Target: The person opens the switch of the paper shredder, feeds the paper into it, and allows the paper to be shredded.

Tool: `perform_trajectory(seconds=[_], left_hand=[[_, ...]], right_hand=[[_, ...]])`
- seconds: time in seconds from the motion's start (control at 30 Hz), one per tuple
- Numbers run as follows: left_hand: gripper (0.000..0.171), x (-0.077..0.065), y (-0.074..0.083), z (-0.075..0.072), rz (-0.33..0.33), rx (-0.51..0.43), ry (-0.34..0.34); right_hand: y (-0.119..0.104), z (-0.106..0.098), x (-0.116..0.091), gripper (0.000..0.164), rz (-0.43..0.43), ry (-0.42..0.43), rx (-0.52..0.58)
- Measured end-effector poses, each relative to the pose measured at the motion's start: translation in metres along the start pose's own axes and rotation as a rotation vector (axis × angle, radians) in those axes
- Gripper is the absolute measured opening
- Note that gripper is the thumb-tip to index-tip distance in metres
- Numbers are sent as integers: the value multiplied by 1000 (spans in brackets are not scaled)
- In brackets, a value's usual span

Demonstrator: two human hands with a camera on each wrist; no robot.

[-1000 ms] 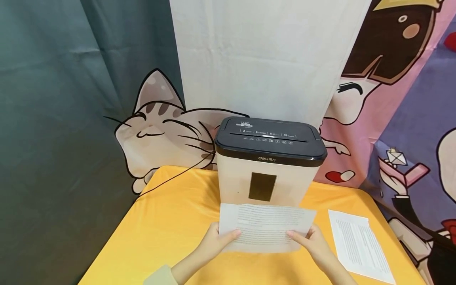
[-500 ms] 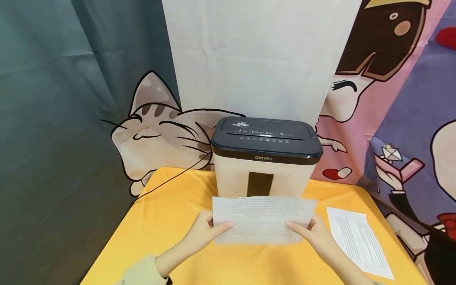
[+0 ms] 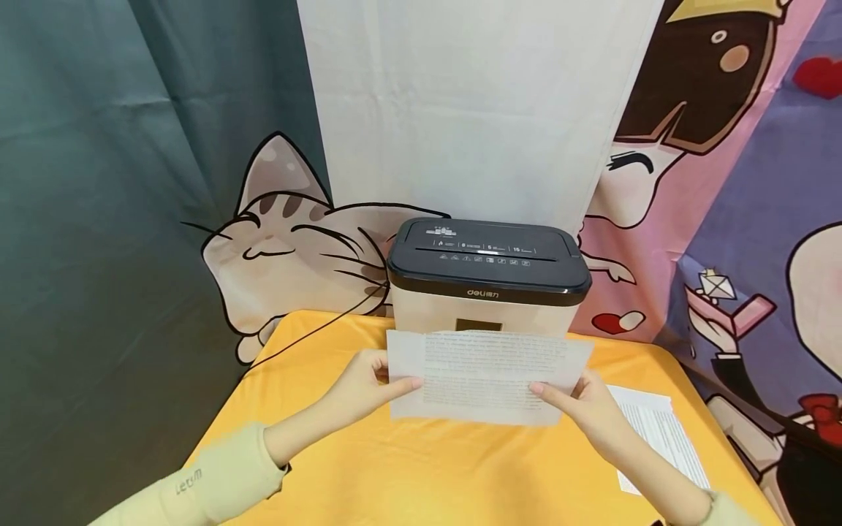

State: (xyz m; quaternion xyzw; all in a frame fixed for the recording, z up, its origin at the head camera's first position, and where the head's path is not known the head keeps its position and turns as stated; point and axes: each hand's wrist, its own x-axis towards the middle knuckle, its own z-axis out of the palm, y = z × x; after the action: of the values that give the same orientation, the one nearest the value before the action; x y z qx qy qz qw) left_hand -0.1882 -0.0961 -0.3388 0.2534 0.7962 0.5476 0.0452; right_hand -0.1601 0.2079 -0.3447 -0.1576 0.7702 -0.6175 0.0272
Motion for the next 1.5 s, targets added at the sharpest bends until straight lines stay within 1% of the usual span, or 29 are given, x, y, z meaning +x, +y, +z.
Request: perform_trajectory(seconds=[0.2, 0.37, 0.43, 0.5, 0.6, 0.73, 0.83, 0.93, 1.0, 1.13, 1.23, 1.3, 1.37, 1.5], left_hand=[[21, 11, 11, -13, 49, 85, -14], [23, 20, 15, -20, 75, 65, -4], [25, 22, 15, -23, 78, 52, -8], [24, 22, 15, -25, 70, 62, -7], [22, 26, 15, -28, 76, 81, 2], [19, 36, 16, -36, 104, 90, 21], [20, 46, 17, -44, 108, 75, 5], [21, 55, 17, -50, 104, 70, -10], [21, 60, 18, -52, 115, 73, -15], [18, 68, 23, -58, 128, 91, 10], [17, 76, 27, -63, 112, 90, 41], [17, 82, 30, -65, 93, 84, 56], [16, 86, 33, -67, 89, 87, 69], [17, 95, 41, -72, 92, 98, 79]], right_hand=[[-14, -9, 6, 32, -37, -36, -21], [-18, -12, 10, 34, -55, -46, -63], [-17, -12, 12, 34, -58, -55, -71], [-17, -13, 13, 32, -58, -61, -74], [-17, -16, 16, 26, -67, -42, -89], [-20, -20, 24, 20, -99, 7, -118], [-24, -22, 32, 21, -127, 34, -133], [-27, -24, 39, 24, -138, 52, -147], [-30, -25, 43, 26, -136, 73, -165], [-38, -28, 52, 27, -136, 117, -187], [-46, -33, 59, 22, -137, 134, -167], [-51, -37, 63, 19, -154, 135, -160], [-57, -41, 66, 18, -169, 140, -165], [-69, -48, 75, 21, -212, 156, -215]])
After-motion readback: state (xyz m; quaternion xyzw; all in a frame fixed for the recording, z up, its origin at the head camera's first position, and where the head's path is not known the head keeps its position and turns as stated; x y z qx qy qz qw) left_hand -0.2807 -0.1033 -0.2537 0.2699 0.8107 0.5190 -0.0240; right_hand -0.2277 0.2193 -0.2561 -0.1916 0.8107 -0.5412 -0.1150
